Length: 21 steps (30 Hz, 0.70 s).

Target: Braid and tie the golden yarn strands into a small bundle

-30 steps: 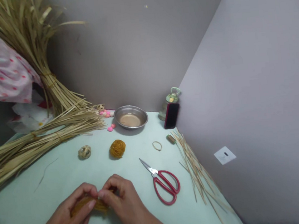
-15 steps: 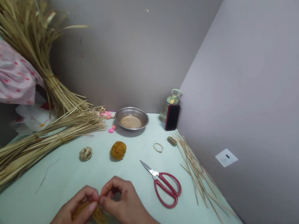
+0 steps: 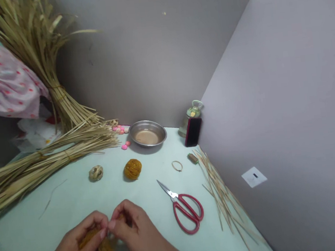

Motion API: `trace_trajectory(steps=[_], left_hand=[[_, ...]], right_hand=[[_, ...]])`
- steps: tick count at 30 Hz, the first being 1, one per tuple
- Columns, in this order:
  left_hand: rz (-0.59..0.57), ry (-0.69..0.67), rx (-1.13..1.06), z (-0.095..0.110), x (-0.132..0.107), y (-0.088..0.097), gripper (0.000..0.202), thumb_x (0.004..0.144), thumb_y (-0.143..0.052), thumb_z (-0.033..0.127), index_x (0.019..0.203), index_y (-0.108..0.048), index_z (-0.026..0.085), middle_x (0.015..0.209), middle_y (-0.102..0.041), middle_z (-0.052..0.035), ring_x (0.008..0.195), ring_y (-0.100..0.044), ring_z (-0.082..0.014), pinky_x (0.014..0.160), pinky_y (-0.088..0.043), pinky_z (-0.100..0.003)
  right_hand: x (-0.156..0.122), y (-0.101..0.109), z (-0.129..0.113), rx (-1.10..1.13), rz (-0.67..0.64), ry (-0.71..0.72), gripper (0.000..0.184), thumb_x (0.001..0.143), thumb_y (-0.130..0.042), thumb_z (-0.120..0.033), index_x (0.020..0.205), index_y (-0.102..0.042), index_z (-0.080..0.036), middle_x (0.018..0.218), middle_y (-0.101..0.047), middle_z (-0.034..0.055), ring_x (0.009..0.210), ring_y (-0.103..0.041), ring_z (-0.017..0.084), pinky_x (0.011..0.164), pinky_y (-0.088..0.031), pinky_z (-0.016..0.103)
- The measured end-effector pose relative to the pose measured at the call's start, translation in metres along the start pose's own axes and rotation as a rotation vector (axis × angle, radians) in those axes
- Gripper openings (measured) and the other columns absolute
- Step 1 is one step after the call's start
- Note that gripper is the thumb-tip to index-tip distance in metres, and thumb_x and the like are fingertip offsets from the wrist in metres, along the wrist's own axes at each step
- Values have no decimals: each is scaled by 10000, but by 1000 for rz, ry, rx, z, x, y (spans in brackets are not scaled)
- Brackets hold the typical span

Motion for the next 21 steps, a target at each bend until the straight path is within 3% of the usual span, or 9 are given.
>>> trace_trajectory(steps=[3,6,15,21], left_hand=[[42,-29,20,2,-1,1,229,873,-543,436,759,-545,237,611,-453,68,530,-438,-140,533,-392,-245],[68,-64,40,4,-2,0,227,865,-556,434,748,-559,239,605,-462,64,519,-434,-139,530,-387,-251],[100,-32,-14,-3,-2,3,216,875,-527,471,856,-535,257,652,-492,67,514,-434,-127,501,-398,-237],[70,-37,-33,1,-3,0,213,880,-517,454,835,-521,247,646,-487,73,516,-426,-121,497,-382,-233]], right_hand=[[0,-1,2,-119,-42,0,450,901,-515,-587,727,-525,-172,667,-418,-30,634,-376,114,599,-309,241],[1,-2,7,-126,-58,-28,513,883,-525,-620,633,-465,-176,619,-365,-41,594,-318,102,546,-254,240],[4,9,7,11,99,-39,384,767,-706,-511,735,-615,-139,675,-542,2,642,-458,123,622,-356,254],[4,10,10,28,110,-59,236,725,-736,-359,732,-651,-139,694,-570,4,655,-476,123,631,-368,256]])
Point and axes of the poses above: each hand's wrist, its own x-axis towards the middle knuckle, its own y-axis out of the back of the hand, z = x × y, the point moved 10 cm from there along x, towards the middle knuckle
